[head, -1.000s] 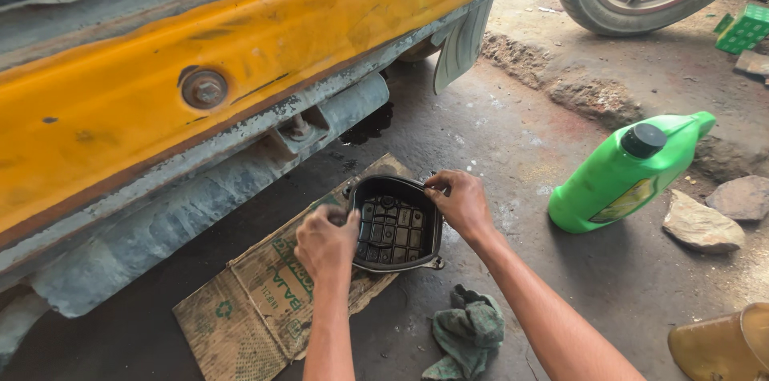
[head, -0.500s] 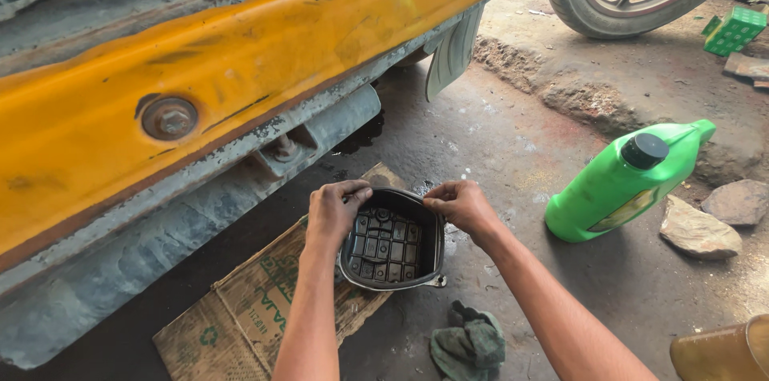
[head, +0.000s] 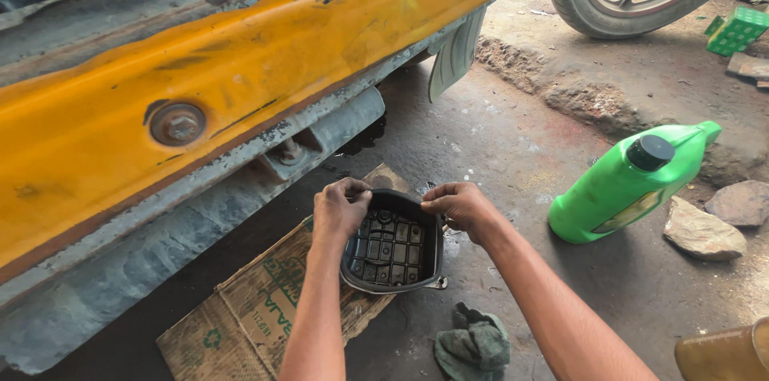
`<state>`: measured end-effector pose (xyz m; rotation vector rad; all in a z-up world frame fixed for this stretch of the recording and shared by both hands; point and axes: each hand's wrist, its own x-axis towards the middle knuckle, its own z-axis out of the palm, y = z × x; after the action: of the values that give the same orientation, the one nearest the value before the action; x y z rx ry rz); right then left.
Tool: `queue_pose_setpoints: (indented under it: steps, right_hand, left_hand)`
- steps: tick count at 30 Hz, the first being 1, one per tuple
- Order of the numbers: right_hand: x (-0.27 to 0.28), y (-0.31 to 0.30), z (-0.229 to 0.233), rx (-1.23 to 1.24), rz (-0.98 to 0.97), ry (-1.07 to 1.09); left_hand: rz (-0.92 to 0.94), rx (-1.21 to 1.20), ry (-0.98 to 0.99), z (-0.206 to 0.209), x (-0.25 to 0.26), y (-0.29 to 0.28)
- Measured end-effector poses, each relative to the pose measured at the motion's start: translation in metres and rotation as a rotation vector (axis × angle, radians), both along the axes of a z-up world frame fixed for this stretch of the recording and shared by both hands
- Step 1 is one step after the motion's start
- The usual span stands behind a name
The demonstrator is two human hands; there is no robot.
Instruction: The person cleans an oil pan or air filter housing from a vehicle by hand using a cloth and applying a liquid from a small tube.
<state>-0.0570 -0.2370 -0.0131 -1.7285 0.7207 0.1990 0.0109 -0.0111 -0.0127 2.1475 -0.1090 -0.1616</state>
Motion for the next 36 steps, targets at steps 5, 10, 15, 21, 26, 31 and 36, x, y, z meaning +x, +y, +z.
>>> queue_pose_setpoints:
  steps: [5, 10, 15, 21, 26, 31, 36]
  right_hand:
    - [0.002, 0.001, 0.001, 0.076, -0.058, 0.127]
    - [0.008, 0.005, -0.008, 0.052, -0.037, 0.124]
    - [0.020, 0.012, -0.007, 0.004, -0.065, 0.180]
    - [0.005, 0.001, -0.017, 0.102, -0.072, 0.123]
    - [-0.029, -0.011, -0.023, 0.410, -0.082, 0.048]
    - [-0.064, 0.009, -0.017, 0.498, -0.179, -0.027]
    - [-0.071, 0.018, -0.027, 0.361, -0.185, -0.045]
  left_hand:
    - [0.105, -0.019, 0.264, 0.009, -0.004, -0.017]
    - [0.125, 0.131, 0.264, 0.034, -0.012, -0.021]
    - [0.138, 0.115, 0.193, 0.023, -0.012, -0.025]
    - [0.166, 0.070, 0.128, 0.018, -0.015, -0.032]
    - [0.198, 0.107, 0.129, 0.022, -0.022, -0.024]
    - [0.229, 0.046, 0.172, 0.021, -0.026, -0.018]
    - [0.169, -0.115, 0.210, -0.007, -0.010, -0.006]
